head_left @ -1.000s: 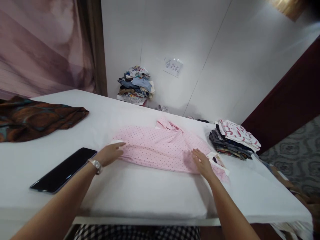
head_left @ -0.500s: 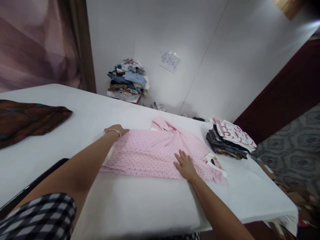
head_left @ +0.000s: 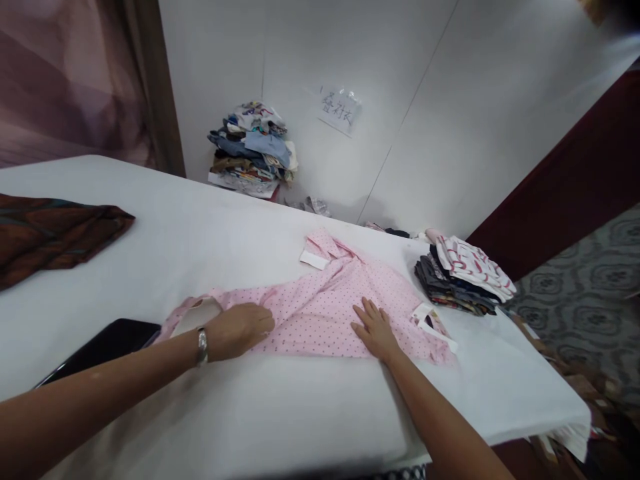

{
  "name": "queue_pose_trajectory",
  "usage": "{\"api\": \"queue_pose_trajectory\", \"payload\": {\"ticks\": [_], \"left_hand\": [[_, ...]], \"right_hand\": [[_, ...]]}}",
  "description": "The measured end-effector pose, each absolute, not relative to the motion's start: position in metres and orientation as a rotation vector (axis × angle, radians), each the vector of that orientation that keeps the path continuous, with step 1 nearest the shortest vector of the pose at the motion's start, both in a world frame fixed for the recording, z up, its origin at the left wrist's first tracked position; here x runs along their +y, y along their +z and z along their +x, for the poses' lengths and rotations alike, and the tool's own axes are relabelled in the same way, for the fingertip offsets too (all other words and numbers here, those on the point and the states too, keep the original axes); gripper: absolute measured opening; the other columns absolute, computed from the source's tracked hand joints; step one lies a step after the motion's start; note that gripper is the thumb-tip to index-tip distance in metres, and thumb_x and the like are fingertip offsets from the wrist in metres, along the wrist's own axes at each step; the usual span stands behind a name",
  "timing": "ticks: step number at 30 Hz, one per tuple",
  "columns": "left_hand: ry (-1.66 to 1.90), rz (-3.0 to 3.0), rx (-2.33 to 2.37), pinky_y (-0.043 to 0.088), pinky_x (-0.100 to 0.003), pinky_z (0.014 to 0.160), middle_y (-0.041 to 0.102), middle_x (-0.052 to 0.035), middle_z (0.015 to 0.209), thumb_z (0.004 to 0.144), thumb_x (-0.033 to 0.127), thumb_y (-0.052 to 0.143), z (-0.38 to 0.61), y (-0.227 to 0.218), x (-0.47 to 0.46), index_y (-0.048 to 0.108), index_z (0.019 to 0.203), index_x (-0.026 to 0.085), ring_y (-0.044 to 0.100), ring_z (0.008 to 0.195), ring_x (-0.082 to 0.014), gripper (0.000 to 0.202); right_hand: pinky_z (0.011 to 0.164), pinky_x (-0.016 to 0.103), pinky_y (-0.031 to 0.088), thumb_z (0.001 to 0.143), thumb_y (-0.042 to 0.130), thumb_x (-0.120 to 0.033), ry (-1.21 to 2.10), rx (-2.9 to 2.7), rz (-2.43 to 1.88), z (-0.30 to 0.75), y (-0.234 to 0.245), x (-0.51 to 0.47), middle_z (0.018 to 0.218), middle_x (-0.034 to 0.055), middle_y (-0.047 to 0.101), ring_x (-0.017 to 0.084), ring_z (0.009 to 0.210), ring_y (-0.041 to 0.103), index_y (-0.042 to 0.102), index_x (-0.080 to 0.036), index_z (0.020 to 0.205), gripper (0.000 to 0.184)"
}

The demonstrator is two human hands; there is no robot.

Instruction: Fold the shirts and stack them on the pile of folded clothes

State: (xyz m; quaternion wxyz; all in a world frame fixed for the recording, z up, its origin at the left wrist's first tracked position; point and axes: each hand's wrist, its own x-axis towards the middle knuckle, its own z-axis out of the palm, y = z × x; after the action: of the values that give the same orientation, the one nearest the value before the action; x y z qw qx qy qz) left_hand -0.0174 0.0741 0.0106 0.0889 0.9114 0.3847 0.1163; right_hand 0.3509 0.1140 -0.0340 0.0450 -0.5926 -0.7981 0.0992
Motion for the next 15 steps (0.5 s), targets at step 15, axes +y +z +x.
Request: {"api": "queue_pose_trajectory", "payload": {"ticks": [15], "left_hand": [[-0.061, 1.912, 1.933, 0.046, -0.031, 0.063, 0.07, -0.0134, 0.092, 0.07, 0.034, 0.059, -0.023, 0.031, 0.166, 0.068, 0.101, 0.013, 0.064, 0.079, -0.0252, 0.038]], "right_hand": [[0.114, 0.05, 0.011, 0.093, 0.034, -0.054, 0.305, -2.385, -1.805, 0.351, -0.031, 0.112, 0.157, 0.0021, 0.017, 0.023, 0.145, 0.013, 0.039, -0.031, 0.142, 0.054]]}}
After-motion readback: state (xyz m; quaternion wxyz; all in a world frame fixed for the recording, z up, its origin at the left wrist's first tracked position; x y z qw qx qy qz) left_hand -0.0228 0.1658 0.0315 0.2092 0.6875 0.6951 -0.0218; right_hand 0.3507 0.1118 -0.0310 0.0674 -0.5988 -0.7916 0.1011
